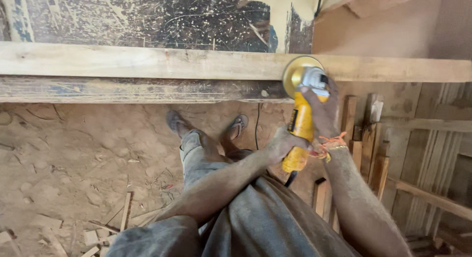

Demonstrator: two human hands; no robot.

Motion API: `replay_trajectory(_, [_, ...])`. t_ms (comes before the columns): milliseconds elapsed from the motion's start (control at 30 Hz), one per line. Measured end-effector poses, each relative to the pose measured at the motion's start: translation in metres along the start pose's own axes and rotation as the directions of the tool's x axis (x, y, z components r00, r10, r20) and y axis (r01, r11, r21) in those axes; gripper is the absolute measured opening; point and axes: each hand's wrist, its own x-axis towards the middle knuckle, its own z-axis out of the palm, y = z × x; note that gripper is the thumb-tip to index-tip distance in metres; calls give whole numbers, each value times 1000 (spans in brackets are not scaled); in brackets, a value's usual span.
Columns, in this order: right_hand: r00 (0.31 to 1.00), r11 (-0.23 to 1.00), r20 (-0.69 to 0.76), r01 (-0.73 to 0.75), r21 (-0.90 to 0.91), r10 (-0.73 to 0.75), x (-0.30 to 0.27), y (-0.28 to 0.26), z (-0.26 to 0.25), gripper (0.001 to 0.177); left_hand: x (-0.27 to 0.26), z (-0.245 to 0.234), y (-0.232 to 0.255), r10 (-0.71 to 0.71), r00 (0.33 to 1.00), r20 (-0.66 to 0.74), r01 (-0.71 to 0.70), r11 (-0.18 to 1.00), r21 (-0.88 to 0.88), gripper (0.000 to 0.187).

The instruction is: The person sands multiple pieces of wood using a power sander, holding the wood by hand and moving the tool along the surfaces while standing or bending over a low work area.

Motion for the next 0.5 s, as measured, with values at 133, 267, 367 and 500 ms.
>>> replay_trajectory(133, [998,994,55,-34,105,29,6,-2,-8,80,10,6,4,-13,998,-56,12,1000,-9,42])
replay_trajectory(267, [994,999,111,7,38,-11,5,-10,20,79,-6,-9,20,-34,997,-64,28,996,-84,39])
replay_trajectory(367, [988,999,154,-10,30,6,2,-25,65,82,-23,-32,35,-18,994,-104,12,998,-58,36])
replay_trajectory(500, [978,995,206,-12,-98,32,-24,-54,136,85,-58,-69,63,131,973,-191,-139,990,-34,37])
